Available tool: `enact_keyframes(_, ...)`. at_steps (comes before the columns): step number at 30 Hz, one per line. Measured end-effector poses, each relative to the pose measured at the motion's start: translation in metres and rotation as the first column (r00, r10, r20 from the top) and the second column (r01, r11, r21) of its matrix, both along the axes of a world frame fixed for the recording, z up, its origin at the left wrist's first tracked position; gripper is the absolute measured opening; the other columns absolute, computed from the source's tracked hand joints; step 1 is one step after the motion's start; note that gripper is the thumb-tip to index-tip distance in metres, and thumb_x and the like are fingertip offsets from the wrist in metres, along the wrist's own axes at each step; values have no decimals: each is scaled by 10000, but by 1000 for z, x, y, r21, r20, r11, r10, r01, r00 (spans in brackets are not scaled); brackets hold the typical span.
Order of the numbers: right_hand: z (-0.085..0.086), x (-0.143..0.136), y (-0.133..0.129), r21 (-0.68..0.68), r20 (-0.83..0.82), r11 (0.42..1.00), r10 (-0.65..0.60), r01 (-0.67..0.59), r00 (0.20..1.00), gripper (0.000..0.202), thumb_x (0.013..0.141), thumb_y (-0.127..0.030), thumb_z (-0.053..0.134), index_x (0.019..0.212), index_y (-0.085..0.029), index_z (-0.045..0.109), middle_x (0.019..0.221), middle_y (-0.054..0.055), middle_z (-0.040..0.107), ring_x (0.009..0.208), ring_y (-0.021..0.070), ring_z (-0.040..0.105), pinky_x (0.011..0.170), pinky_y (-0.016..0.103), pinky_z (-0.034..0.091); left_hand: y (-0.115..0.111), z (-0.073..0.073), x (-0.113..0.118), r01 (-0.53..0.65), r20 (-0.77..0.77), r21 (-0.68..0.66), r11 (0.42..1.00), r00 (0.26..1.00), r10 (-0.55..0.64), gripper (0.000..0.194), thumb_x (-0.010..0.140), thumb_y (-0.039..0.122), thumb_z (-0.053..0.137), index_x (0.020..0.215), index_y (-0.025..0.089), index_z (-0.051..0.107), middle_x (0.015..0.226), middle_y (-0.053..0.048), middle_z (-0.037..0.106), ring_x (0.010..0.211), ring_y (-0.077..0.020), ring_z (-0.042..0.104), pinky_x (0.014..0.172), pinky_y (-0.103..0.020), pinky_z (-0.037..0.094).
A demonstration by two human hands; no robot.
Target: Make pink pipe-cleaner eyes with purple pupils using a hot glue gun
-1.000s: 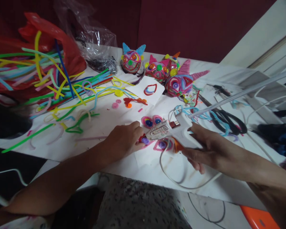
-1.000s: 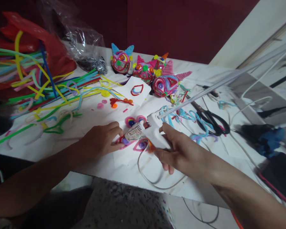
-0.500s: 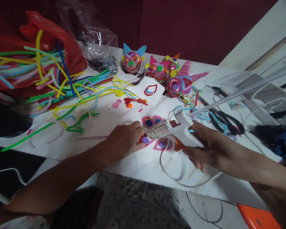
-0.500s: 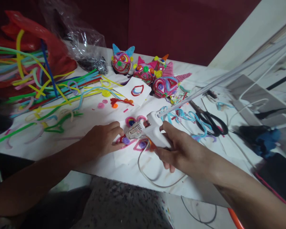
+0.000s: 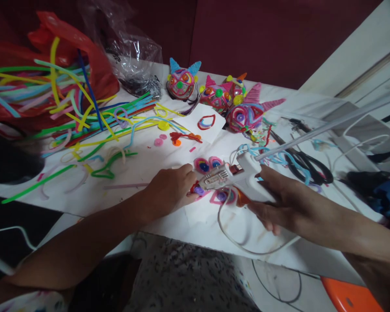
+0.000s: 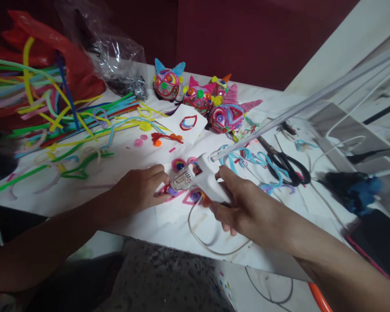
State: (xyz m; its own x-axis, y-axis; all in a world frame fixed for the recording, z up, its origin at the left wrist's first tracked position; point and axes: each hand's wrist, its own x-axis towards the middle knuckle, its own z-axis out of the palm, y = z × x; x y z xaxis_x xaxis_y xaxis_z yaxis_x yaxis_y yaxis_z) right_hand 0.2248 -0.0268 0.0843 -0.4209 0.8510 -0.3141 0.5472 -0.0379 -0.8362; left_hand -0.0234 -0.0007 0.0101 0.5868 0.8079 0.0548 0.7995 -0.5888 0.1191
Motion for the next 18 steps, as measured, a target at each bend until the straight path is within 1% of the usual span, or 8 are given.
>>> enact_keyframes(8, -1, 2, -1, 26, 60, 999, 43, -45, 997, 271, 821, -414, 678, 848, -253, 462, 543, -66, 532, 442, 130, 565, 381, 221, 463, 0, -2, -1, 15, -3, 83, 996, 1000, -15, 208, 880, 369, 706, 911, 174, 642, 889, -16, 627, 718, -146, 616, 513, -255, 336)
enact_keyframes(15, -5, 3, -2, 40, 59, 997, 62, -65, 996, 244, 832, -384, 659, 911, -253, 468, 622, -55, 549, 480, 128, 550, 400, 230, 462, -1, -2, 0, 11, 15, 78, 997, 1000, -13, 210, 875, 366, 701, 873, 168, 631, 877, -18, 636, 719, -145, 629, 529, -257, 358)
enact_keyframes(18, -6, 4, -3, 18, 58, 997, 75, -76, 996, 251, 831, -383, 657, 938, -252, 471, 642, -50, 552, 499, 135, 555, 414, 236, 462, -1, -4, -1, 15, 21, 91, 996, 1000, -17, 208, 877, 368, 695, 873, 171, 630, 882, -20, 636, 716, -150, 631, 523, -266, 353)
